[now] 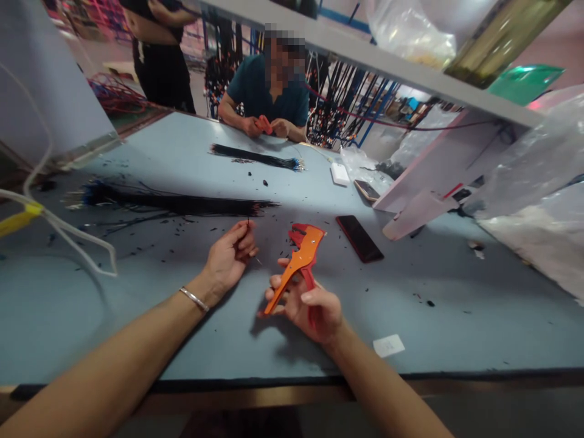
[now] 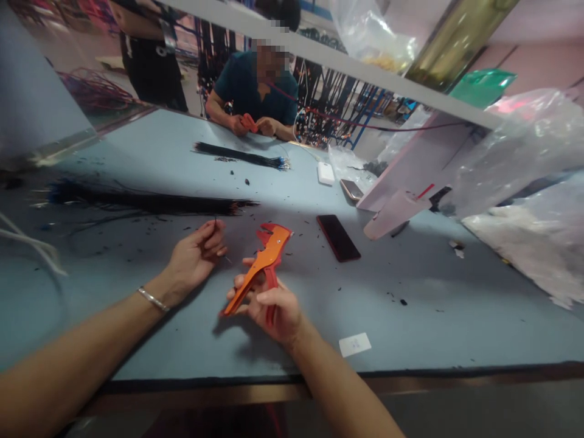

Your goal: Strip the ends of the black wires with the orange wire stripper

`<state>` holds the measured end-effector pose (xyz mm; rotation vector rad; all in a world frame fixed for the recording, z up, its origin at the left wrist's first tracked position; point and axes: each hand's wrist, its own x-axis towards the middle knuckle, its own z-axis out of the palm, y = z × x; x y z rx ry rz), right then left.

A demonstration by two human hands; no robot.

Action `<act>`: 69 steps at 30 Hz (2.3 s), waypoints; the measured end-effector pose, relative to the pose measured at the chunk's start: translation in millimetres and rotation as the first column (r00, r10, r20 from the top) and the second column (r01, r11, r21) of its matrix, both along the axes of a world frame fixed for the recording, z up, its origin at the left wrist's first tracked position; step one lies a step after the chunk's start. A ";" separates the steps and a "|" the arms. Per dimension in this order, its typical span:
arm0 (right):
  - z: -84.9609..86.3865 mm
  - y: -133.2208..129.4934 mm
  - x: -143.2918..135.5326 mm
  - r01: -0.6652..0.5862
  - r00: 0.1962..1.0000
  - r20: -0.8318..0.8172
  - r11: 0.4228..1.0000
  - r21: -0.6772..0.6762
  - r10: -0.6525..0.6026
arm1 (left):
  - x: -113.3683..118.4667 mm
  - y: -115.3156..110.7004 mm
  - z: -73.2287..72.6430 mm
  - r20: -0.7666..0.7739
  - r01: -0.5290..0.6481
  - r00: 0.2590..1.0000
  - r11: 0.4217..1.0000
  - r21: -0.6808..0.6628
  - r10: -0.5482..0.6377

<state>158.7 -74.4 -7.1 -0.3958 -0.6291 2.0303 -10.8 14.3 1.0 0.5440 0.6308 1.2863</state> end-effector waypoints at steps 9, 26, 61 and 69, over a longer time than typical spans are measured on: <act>-1.0 -2.6 -2.6 -0.147 0.989 0.003 0.989 0.006 0.147 | -0.3 2.2 -1.2 -0.076 -0.033 0.997 0.999 0.022 0.034; -3.4 0.9 0.5 -0.102 0.990 0.098 0.995 0.003 0.101 | 4.6 -5.3 -0.9 -0.407 -0.036 0.907 0.981 0.188 0.112; 9.0 7.3 24.6 -0.075 0.929 0.366 0.994 0.074 0.043 | 2.7 -10.5 3.3 -0.667 0.084 0.709 0.913 0.400 0.227; 7.6 8.1 26.4 -0.054 0.914 0.406 0.996 0.073 0.020 | -0.5 -6.5 2.4 -0.722 0.181 0.662 0.893 0.411 0.199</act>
